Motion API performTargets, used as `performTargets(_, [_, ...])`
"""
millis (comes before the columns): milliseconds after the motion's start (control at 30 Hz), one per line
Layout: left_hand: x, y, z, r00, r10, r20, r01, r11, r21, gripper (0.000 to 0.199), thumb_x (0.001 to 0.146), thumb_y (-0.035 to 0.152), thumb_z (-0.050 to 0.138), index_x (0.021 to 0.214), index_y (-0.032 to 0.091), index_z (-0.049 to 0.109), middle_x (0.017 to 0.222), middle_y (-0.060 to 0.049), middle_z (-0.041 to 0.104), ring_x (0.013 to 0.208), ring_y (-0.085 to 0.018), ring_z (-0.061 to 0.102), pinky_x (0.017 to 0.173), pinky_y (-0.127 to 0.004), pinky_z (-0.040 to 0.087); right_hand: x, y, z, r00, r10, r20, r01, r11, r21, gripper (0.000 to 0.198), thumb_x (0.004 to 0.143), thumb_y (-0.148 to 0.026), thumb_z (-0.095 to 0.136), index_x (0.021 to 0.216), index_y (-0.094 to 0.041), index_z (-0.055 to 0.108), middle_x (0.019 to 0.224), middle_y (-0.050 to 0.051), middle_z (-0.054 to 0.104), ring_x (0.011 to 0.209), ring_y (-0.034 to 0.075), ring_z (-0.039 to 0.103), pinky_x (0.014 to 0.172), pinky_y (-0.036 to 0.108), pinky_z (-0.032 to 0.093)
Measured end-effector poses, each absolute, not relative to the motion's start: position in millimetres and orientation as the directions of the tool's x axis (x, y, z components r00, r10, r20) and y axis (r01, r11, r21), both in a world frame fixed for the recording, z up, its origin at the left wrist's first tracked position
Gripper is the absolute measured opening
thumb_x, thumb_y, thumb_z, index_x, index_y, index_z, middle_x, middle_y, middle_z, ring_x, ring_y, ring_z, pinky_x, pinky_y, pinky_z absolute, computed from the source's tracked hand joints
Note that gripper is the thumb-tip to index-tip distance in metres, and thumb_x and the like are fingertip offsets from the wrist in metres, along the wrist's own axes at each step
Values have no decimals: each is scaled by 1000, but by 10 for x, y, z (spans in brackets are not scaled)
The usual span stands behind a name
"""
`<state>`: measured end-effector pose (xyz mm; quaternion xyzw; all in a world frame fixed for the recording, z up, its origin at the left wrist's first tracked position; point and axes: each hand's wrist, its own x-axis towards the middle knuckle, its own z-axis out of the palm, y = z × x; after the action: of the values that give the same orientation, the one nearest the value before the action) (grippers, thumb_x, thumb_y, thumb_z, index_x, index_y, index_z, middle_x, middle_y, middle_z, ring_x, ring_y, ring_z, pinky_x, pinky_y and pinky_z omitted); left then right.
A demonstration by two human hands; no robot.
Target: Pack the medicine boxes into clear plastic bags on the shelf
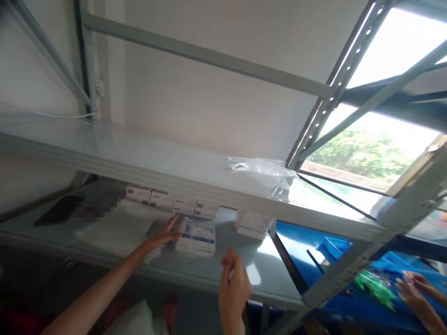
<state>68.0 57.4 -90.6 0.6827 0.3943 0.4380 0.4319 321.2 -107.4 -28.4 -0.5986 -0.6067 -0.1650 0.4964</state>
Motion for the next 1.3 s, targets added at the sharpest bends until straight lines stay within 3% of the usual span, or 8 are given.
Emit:
performTargets(100, [744,495,-694,174,874,454,287,-486,825,60,85,42,56,139,27,34,149,-10,32,137,-23,32,109,-43,33,3014,-575,-368,-99,664,741,887,396,-237,28,92,-22,39,109,-22,61,110,8,64,98,21,59,79,34,49])
performTargets(233, [1042,392,-437,291,778,557,492,-621,610,29,83,25,58,112,23,60,122,-7,60,119,-22,51,105,-40,37,2814,-44,-477,-258,694,672,890,442,-115,44,87,-10,42,127,-25,52,129,7,55,118,24,49,89,38,44])
performTargets(333, [1319,367,-456,303,796,523,578,-590,563,17,80,17,60,96,20,65,99,-6,67,97,-22,61,92,-39,47,2849,180,-552,-273,695,665,900,428,-78,44,87,-7,42,125,-25,55,115,8,63,106,23,56,87,38,41])
performTargets(467, [1549,360,-673,107,805,583,605,-518,605,13,79,14,61,89,20,65,94,-5,66,95,-23,59,89,-40,48,3020,284,-741,-281,682,676,863,488,-134,29,92,-14,43,110,-23,64,93,6,69,86,21,61,78,34,41])
performTargets(733, [1450,366,-786,126,788,603,530,-567,630,16,76,7,56,81,20,64,88,-4,62,92,-19,59,85,-34,50,2942,310,-1165,134,488,863,737,532,-415,25,93,-31,49,90,-18,70,84,6,70,79,19,62,74,31,47])
performTargets(1000, [1381,205,-684,-6,714,700,696,-500,516,19,73,6,52,81,21,59,90,-5,64,91,-24,58,84,-42,48,2854,215,-1097,242,577,780,675,478,-563,27,92,-38,50,83,-17,67,82,8,68,81,21,60,78,34,45])
performTargets(1200, [1197,259,-699,-285,675,681,616,-416,669,7,81,21,53,83,20,59,85,-5,66,85,-25,59,81,-41,45,2877,181,-1095,465,584,665,607,337,-720,34,92,-44,45,86,-16,62,82,9,63,80,21,57,75,31,44])
performTargets(1300, [1074,280,-748,-436,666,605,465,-409,785,16,83,34,54,82,19,61,78,-4,65,77,-22,60,76,-36,46,2904,188,-1124,535,570,623,580,289,-762,34,92,-45,43,88,-15,60,85,9,62,81,20,56,76,31,43])
